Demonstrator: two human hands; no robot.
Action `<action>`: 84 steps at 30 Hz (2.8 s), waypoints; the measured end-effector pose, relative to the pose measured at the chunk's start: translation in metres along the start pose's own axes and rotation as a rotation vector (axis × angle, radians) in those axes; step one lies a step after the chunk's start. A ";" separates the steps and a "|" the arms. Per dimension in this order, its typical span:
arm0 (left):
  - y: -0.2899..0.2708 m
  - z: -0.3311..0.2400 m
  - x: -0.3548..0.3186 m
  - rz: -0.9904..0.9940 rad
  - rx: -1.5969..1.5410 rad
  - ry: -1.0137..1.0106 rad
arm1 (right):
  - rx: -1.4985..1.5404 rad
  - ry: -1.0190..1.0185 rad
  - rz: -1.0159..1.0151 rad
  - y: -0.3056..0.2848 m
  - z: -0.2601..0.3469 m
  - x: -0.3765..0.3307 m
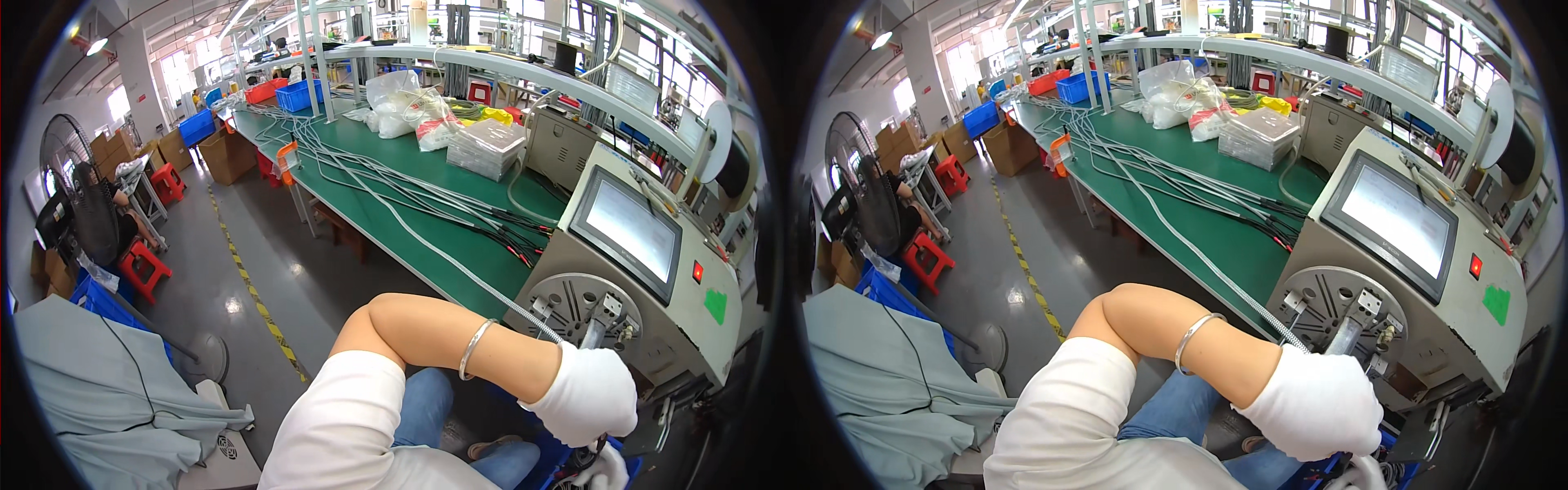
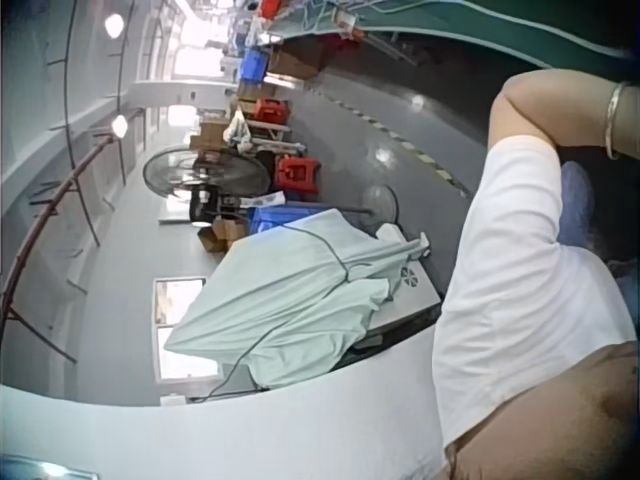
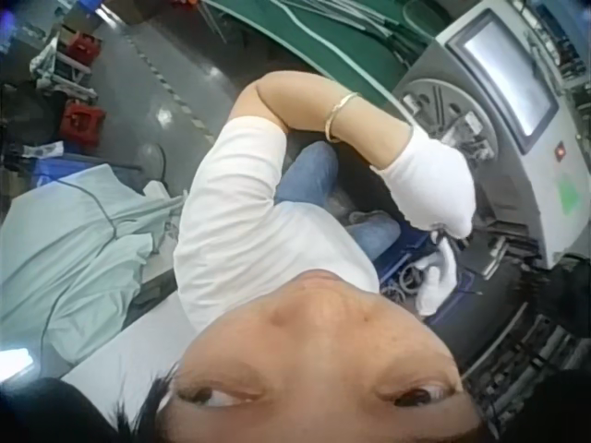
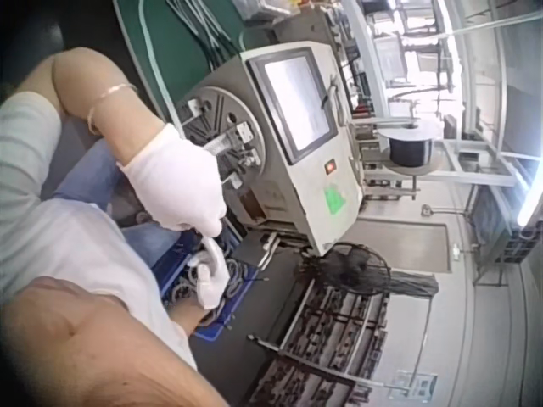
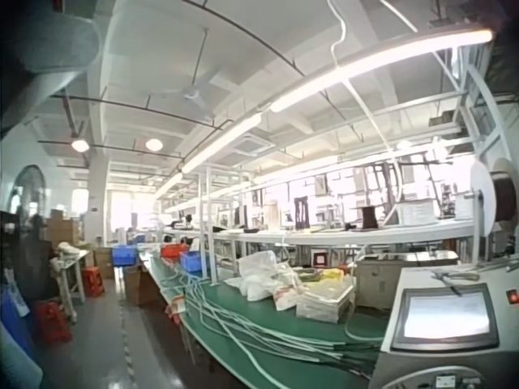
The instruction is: Use a specialized machine to coil long cables and organize them into storage bins.
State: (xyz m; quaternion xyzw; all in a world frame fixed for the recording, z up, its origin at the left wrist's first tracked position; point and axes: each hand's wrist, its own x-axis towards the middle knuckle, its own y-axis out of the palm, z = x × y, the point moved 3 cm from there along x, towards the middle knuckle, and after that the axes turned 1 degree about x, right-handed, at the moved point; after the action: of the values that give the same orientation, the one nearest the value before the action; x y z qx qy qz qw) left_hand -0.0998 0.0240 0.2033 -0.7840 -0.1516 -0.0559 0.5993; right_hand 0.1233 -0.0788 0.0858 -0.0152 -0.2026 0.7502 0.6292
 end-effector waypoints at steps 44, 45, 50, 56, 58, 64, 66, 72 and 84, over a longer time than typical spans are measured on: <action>0.046 0.115 -0.084 -0.991 -0.736 -0.744 | 0.859 0.022 -0.279 0.083 -0.106 0.135; 0.051 0.117 -0.083 -0.997 -0.792 -0.734 | 0.894 0.024 -0.299 0.083 -0.108 0.135; 0.064 0.112 -0.078 -1.005 -0.831 -0.605 | 0.862 0.053 -0.328 0.087 -0.113 0.130; 0.062 0.112 -0.085 -1.104 -0.788 -0.658 | 0.117 -0.064 -0.650 0.057 -0.084 0.113; 0.062 0.111 -0.084 -1.135 -0.812 -0.604 | -0.070 -0.211 -0.773 0.046 -0.059 0.106; 0.062 0.103 -0.078 -1.240 -0.841 -0.482 | -0.350 -0.333 -0.532 0.039 -0.006 0.126; 0.061 0.101 -0.077 -1.257 -0.854 -0.424 | -0.384 -0.383 -0.513 0.042 -0.002 0.137; 0.066 0.104 -0.078 -1.152 -0.837 -0.562 | -0.114 -0.316 -0.606 0.041 -0.012 0.141; 0.089 0.154 -0.163 -0.943 -0.755 -0.660 | -0.346 -0.213 -0.689 0.043 -0.001 0.152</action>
State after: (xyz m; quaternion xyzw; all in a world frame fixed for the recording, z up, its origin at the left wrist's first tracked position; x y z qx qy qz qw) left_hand -0.2412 0.1228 0.0349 -0.7655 -0.6212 -0.1180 0.1195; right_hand 0.0513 0.0604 0.1065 0.0255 -0.3833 0.4473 0.8077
